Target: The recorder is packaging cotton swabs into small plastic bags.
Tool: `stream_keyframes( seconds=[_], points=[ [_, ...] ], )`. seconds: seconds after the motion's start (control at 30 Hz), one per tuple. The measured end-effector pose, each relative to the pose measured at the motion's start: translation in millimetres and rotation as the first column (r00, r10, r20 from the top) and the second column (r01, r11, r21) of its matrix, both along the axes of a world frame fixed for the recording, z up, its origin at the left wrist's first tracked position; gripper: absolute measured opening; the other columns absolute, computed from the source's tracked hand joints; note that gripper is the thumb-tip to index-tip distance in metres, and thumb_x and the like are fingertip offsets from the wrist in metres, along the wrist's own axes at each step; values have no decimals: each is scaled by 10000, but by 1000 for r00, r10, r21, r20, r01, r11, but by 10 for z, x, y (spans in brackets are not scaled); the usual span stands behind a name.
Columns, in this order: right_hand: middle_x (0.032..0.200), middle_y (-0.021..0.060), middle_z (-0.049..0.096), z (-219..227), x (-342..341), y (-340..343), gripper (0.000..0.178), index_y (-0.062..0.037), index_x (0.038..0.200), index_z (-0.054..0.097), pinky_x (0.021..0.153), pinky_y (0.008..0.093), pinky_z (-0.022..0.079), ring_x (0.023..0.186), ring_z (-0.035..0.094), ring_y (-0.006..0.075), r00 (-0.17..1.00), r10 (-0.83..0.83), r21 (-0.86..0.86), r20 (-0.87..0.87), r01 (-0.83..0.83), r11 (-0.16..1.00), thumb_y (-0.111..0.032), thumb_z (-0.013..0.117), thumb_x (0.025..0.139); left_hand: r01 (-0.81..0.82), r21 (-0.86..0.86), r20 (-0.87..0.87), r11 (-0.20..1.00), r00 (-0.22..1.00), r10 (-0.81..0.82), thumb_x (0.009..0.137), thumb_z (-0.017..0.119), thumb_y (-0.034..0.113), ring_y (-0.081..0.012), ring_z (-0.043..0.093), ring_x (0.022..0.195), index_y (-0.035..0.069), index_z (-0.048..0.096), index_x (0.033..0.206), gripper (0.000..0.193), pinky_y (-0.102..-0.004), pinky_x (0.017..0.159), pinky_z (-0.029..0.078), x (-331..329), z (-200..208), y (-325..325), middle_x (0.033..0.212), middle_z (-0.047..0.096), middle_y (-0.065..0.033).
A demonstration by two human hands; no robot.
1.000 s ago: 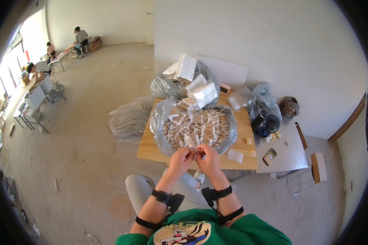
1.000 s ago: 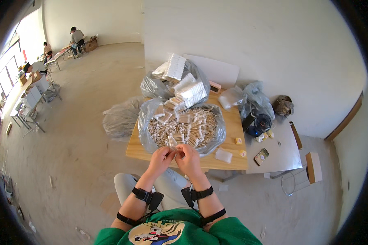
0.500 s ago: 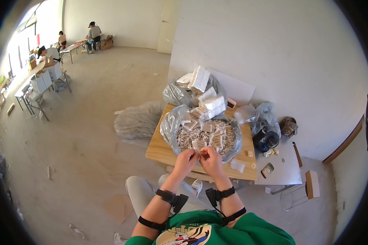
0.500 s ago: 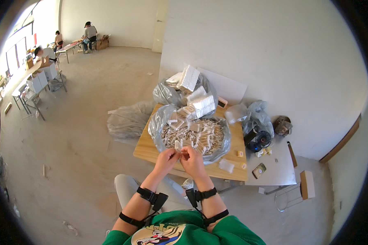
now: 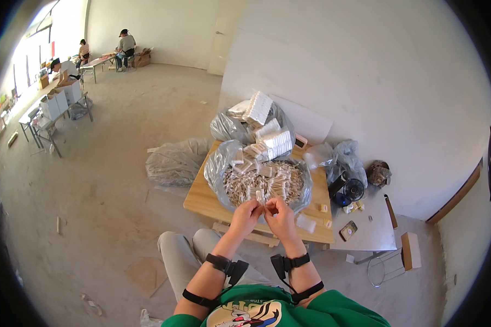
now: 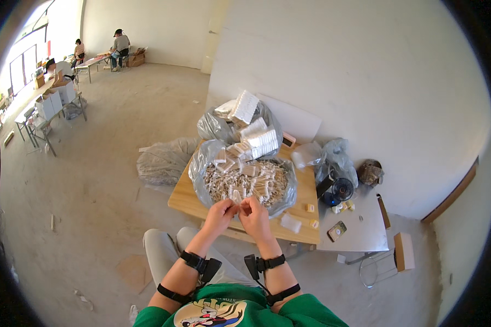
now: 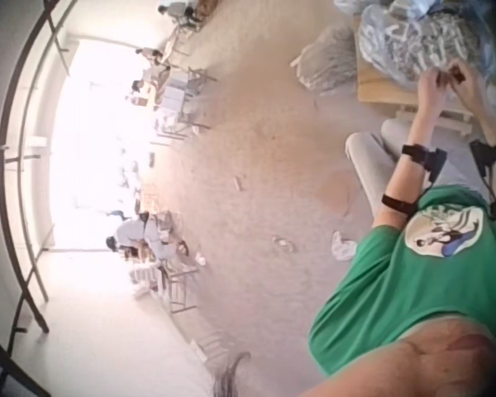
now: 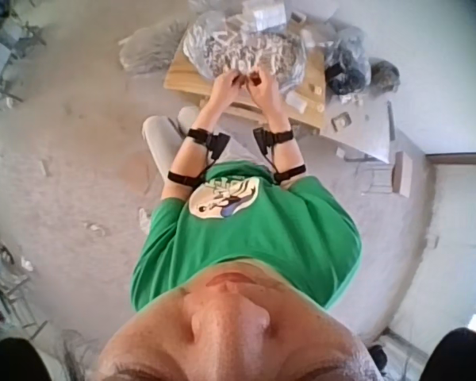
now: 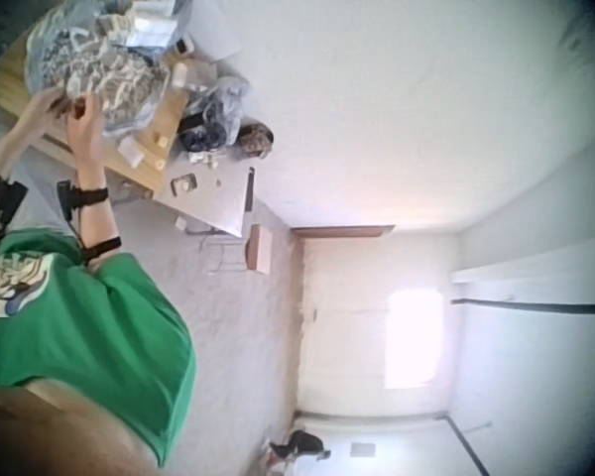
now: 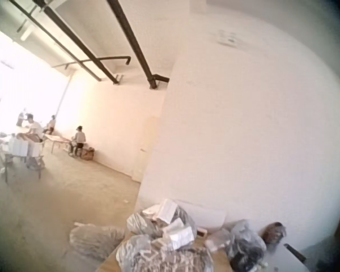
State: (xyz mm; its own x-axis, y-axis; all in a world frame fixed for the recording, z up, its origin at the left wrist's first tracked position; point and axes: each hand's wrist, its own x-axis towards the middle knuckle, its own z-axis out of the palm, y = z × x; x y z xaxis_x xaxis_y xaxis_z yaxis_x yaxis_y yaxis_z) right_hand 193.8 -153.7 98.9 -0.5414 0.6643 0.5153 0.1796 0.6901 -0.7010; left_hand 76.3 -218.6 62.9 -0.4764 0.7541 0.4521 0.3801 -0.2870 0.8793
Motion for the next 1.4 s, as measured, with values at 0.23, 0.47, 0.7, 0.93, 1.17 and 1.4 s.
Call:
stream_keyframes(
  seconds=[0.23,0.47,0.7,0.93,1.17,1.4],
  points=[
    [751,126,639,-118,115,60,151,-21,884,553,608,308,502,673,646,232,999,-2,-48,-54,0,999,-38,644,765,3,-53,-92,999,996,-8,821,625,105,-285,522,611,-8,535,753,160,-352,560,406,98,-1,26,674,539,-165],
    [712,48,592,-235,99,173,125,-17,849,539,594,252,477,642,579,104,998,-32,-191,-49,22,981,5,622,758,-10,-140,-70,990,998,0,815,635,118,-315,531,611,3,542,742,165,-380,558,413,113,-10,102,667,549,-161],
    [692,68,585,-320,110,376,172,-17,893,514,583,267,456,609,560,129,993,-79,-181,-84,63,982,19,603,750,66,-172,117,983,992,-47,841,608,104,-188,486,551,-10,543,747,161,-317,531,397,55,-183,260,626,524,-113],
    [764,118,612,-284,42,400,216,-17,947,527,592,322,476,665,603,234,999,28,-140,-34,-32,990,32,607,752,87,-257,86,962,994,-66,880,573,123,-112,537,636,-2,569,766,170,-266,574,424,-40,-279,370,685,584,-54],
    [772,160,596,-423,-22,513,223,-10,926,524,598,377,474,699,602,316,999,21,-107,42,-17,994,56,608,730,83,-253,9,964,996,-83,854,591,121,-159,517,606,2,564,758,156,-298,559,413,-55,-337,448,656,547,-87],
    [758,138,542,-556,-116,886,243,-12,939,518,567,385,447,636,534,312,988,-152,135,-18,153,979,66,592,721,-2,-279,-135,960,990,-37,764,596,108,-334,559,652,-4,522,718,142,-397,586,436,-164,-353,699,698,558,-167]
  ],
)
